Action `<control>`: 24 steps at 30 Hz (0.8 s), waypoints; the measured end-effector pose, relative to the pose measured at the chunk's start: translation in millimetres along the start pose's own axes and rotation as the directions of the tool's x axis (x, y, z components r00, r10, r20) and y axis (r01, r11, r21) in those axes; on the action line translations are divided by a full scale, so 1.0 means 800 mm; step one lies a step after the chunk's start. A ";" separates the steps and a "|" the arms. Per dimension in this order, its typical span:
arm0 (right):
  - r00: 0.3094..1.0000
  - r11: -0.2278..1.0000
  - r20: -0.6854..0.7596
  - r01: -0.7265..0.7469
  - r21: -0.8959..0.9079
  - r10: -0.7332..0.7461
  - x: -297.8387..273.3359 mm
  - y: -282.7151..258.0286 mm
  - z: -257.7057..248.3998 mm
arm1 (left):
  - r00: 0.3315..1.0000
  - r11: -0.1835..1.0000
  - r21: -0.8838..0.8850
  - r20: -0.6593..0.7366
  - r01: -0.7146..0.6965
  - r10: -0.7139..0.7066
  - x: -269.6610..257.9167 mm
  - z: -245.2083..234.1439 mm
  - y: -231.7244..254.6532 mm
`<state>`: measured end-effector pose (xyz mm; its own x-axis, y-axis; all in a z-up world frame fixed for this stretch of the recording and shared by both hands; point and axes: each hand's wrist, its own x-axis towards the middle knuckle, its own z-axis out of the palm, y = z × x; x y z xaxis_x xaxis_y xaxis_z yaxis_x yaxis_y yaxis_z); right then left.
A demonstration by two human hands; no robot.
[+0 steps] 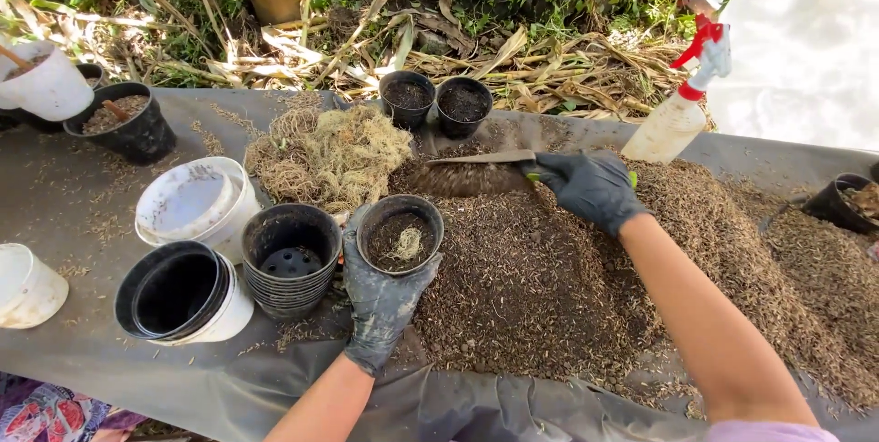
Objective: Filling small plastic pots with soil using a hand trowel and moistening the soil with a spray bottle.
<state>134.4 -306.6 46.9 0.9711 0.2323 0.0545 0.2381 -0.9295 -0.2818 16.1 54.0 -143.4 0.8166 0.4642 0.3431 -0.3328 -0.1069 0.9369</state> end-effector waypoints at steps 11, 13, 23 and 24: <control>0.955 0.950 -0.268 -0.197 -0.243 0.129 0.016 0.081 0.024 | 0.999 0.999 -0.029 0.021 -0.041 0.041 0.010 -0.001 -0.004; 0.956 0.940 -0.258 -0.209 -0.270 0.139 0.029 0.089 0.037 | 0.999 0.999 -0.025 0.022 -0.047 0.048 0.013 -0.008 -0.004; 0.966 0.978 0.151 -0.209 -0.017 0.209 0.001 -0.028 -0.030 | 0.998 0.998 -0.023 0.025 -0.060 0.061 -0.002 -0.008 0.006; 0.960 0.977 0.190 -0.213 0.015 0.207 -0.011 -0.053 -0.049 | 0.998 0.998 -0.022 0.023 -0.064 0.064 -0.005 -0.007 0.008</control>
<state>116.1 -280.5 96.2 0.9785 0.0855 -0.1879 0.0255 -0.9533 -0.3010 8.3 56.4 -139.4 0.8040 0.4363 0.4040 -0.3944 -0.1171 0.9114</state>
